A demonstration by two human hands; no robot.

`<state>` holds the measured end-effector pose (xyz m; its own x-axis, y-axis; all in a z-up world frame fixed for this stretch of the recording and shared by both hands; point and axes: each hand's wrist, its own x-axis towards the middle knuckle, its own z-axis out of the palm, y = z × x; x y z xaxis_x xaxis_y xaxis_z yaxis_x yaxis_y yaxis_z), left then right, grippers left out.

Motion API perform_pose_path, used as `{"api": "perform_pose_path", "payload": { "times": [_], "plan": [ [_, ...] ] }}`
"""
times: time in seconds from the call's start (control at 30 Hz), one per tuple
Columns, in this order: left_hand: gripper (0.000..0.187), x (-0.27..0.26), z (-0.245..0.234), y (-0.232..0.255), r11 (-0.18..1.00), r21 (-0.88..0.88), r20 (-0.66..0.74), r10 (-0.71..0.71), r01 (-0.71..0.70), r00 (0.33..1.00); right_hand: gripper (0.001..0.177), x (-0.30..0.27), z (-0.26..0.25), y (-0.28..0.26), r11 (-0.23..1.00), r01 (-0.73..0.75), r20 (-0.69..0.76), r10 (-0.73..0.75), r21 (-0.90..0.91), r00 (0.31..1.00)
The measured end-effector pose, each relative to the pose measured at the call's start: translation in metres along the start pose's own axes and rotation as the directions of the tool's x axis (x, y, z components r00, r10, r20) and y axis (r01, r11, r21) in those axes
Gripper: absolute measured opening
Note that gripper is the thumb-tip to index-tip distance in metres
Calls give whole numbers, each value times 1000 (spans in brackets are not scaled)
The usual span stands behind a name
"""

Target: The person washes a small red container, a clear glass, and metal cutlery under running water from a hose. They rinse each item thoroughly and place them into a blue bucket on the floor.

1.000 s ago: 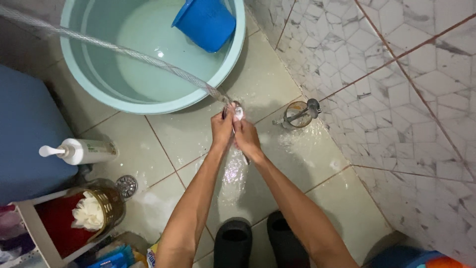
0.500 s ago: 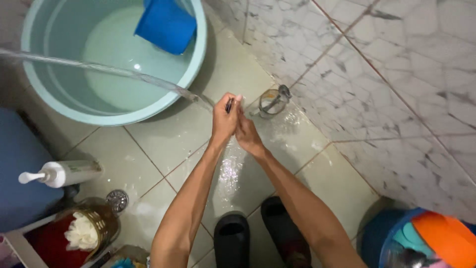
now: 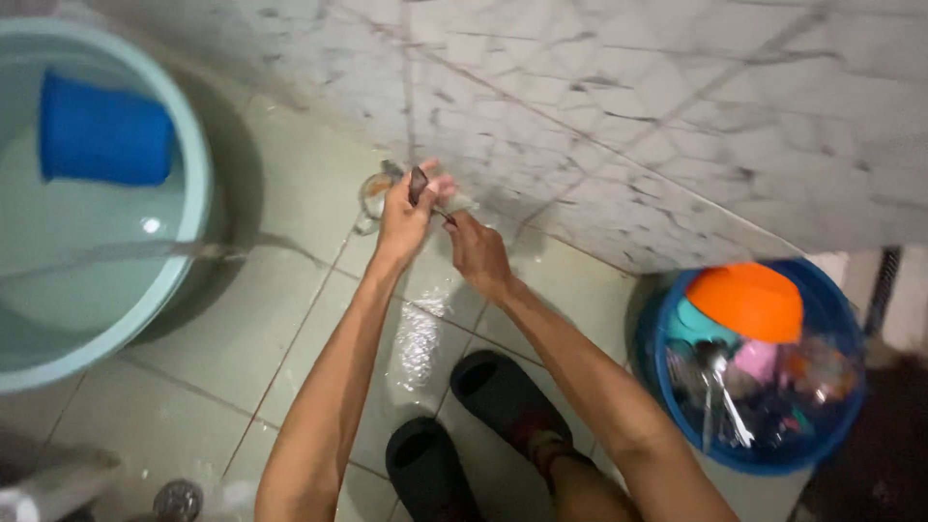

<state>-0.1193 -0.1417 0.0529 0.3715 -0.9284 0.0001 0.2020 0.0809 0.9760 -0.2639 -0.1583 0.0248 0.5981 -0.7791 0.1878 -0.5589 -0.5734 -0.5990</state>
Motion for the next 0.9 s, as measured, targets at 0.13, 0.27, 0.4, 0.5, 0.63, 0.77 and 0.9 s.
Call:
{"api": "perform_pose_path", "payload": {
  "times": [0.13,0.27,0.4,0.5,0.63,0.77,0.9],
  "plan": [
    [24,6,47,-9,938,69,113,-347,341,931,9,-28,-57,42,991,-82,-64,89,105,994],
    [17,-5,117,26,881,327,317,-444,342,838,15,-71,-132,51,975,-171,-150,192,143,970],
    [35,-13,185,-25,868,306,452,-494,392,742,25,-129,-196,64,948,-317,-235,315,33,919],
    [28,-31,241,-61,918,394,706,-328,37,628,26,-192,-222,94,885,-465,-361,428,-19,829],
    [40,-71,275,-14,847,522,744,-396,-97,538,25,-273,-253,132,837,-544,-417,475,-58,775],
    [41,-90,283,3,755,639,709,-504,-147,493,23,-326,-264,158,704,-690,-466,561,-168,685],
    [42,-92,274,-6,724,678,680,-551,-129,483,34,-338,-258,166,570,-810,-429,703,-137,567]
  ]
}}
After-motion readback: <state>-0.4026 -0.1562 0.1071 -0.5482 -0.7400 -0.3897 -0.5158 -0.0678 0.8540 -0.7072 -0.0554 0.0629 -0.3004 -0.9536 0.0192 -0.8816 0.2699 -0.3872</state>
